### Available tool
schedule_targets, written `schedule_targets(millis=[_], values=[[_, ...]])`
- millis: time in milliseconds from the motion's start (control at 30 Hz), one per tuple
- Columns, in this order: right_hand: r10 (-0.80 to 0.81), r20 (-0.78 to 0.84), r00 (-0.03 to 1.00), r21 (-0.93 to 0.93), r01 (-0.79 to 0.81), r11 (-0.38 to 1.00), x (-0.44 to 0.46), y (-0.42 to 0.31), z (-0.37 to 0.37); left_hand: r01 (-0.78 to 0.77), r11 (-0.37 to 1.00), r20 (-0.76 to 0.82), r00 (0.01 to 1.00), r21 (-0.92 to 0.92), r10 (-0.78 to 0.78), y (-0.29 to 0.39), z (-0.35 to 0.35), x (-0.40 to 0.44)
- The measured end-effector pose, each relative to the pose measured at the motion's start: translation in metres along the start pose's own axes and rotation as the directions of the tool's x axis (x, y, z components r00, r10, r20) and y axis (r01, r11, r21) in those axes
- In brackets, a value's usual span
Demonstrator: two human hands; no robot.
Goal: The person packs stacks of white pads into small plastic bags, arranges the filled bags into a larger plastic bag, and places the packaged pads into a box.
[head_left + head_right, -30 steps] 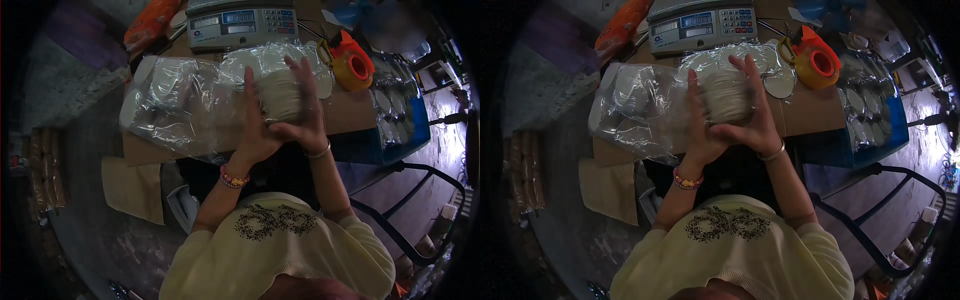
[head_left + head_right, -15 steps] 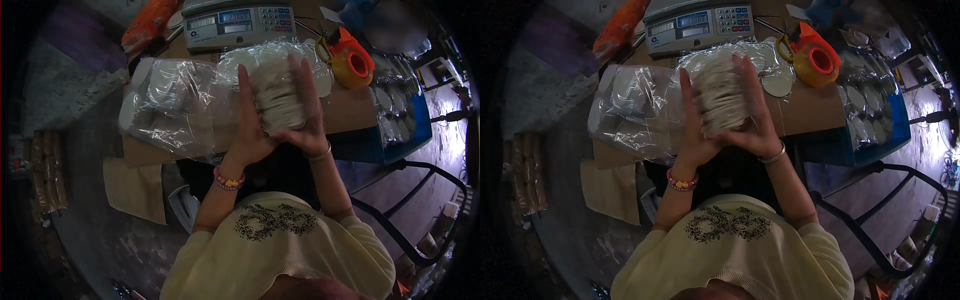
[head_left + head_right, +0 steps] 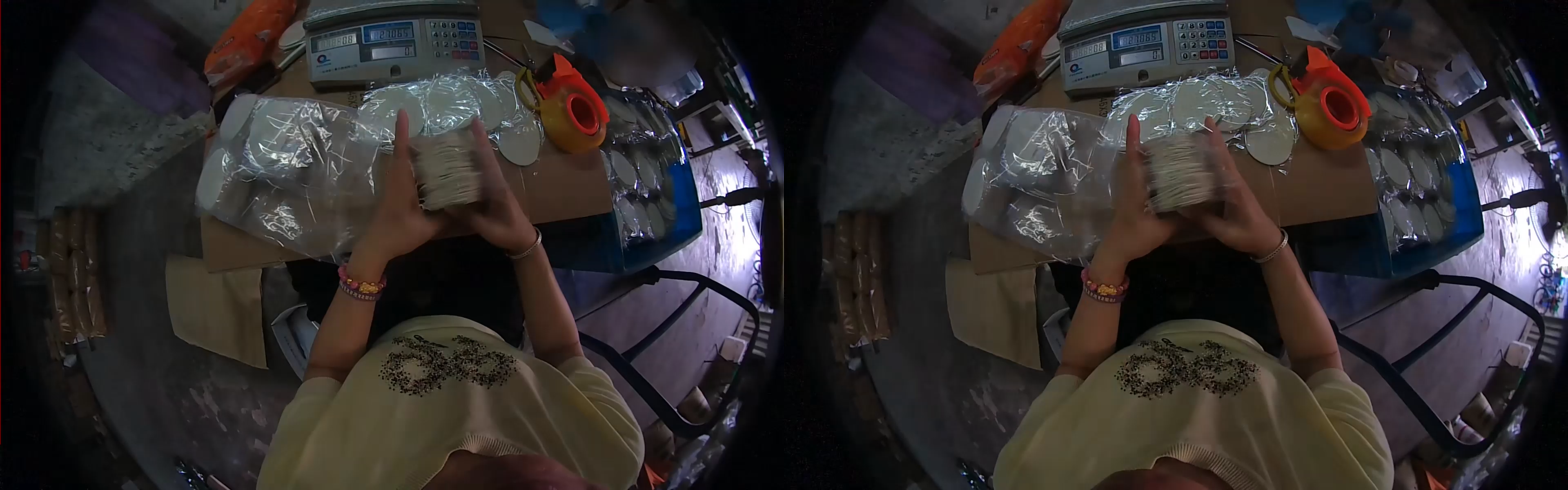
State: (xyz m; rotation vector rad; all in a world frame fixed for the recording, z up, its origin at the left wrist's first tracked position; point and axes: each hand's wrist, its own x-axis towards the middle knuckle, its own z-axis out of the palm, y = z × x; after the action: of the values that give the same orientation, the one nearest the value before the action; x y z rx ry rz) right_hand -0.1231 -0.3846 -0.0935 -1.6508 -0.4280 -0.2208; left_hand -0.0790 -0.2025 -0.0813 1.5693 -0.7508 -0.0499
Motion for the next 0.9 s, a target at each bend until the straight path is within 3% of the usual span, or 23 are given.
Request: schedule_targets(millis=[67,133,167,200,233,267,300,333,367,400,433,500,600,700,767,833,900], values=[[0.024,-0.022,0.999,-0.058,-0.025,0.998,0.000,0.000,-0.002,-0.059,0.992,-0.005,0.998,0.108,0.060,0.016,-0.005,0.002],[0.155,-0.142,0.978,0.447,-0.076,0.891,-0.006,-0.012,-0.001,0.046,0.981,0.029,0.998,0.189,-0.053,0.037,-0.011,-0.003],[0.184,-0.118,0.976,0.589,-0.080,0.804,-0.011,-0.005,-0.002,0.056,0.982,0.031,0.998,0.180,-0.062,0.034,-0.015,-0.005],[0.194,-0.120,0.974,0.587,-0.088,0.805,-0.014,-0.001,-0.006,0.151,0.985,0.094,0.985,-0.083,-0.143,0.030,-0.022,-0.003],[0.329,-0.052,0.943,0.776,-0.169,0.608,-0.016,0.003,-0.009,0.251,0.909,0.175,0.963,-0.332,-0.203,0.025,-0.027,-0.001],[0.437,0.045,0.898,0.907,-0.220,0.359,-0.021,0.006,-0.010,0.241,0.930,0.199,0.961,-0.279,-0.190,0.025,-0.028,0.005],[0.243,-0.064,0.968,0.866,-0.067,0.496,-0.028,0.013,-0.005,0.248,0.926,0.203,0.960,-0.284,-0.195,0.032,-0.027,0.008],[0.247,-0.064,0.967,0.865,-0.070,0.497,-0.032,0.017,-0.004,0.373,0.875,0.245,0.920,-0.307,-0.306,0.042,-0.026,0.013],[0.220,-0.012,0.975,0.949,-0.058,0.310,-0.032,0.016,-0.001,0.491,0.809,0.289,0.865,-0.323,-0.410,0.049,-0.025,0.017],[0.183,0.031,0.983,0.993,-0.052,0.108,-0.033,0.016,0.003,0.494,0.807,0.289,0.863,-0.323,-0.413,0.052,-0.023,0.020],[0.231,0.073,0.970,0.996,-0.082,0.026,-0.034,0.013,0.004,0.500,0.812,0.362,0.848,-0.300,-0.388,0.054,-0.021,0.023],[0.206,0.068,0.976,0.996,-0.078,0.045,-0.031,0.010,0.006,0.505,0.817,0.437,0.824,-0.278,-0.361,0.053,-0.016,0.026],[0.245,0.035,0.969,0.995,-0.056,0.077,-0.035,0.012,0.007,0.584,0.685,0.453,0.800,-0.435,-0.394,0.041,-0.010,0.023],[0.284,0.009,0.959,0.998,-0.025,0.053,-0.037,0.011,0.009,0.493,0.758,0.382,0.858,-0.428,-0.342,0.031,-0.005,0.020],[0.265,0.008,0.964,1.000,-0.011,0.010,-0.037,0.009,0.010,0.505,0.812,0.240,0.861,-0.292,-0.448,0.030,-0.004,0.018],[0.379,0.030,0.925,0.995,-0.063,0.075,-0.035,0.008,0.009,0.517,0.813,0.198,0.856,-0.268,-0.478,0.014,-0.003,0.020],[0.357,0.024,0.934,0.996,-0.054,0.072,-0.034,0.006,0.011,0.537,0.808,0.161,0.844,-0.242,-0.512,0.022,-0.004,0.020]])
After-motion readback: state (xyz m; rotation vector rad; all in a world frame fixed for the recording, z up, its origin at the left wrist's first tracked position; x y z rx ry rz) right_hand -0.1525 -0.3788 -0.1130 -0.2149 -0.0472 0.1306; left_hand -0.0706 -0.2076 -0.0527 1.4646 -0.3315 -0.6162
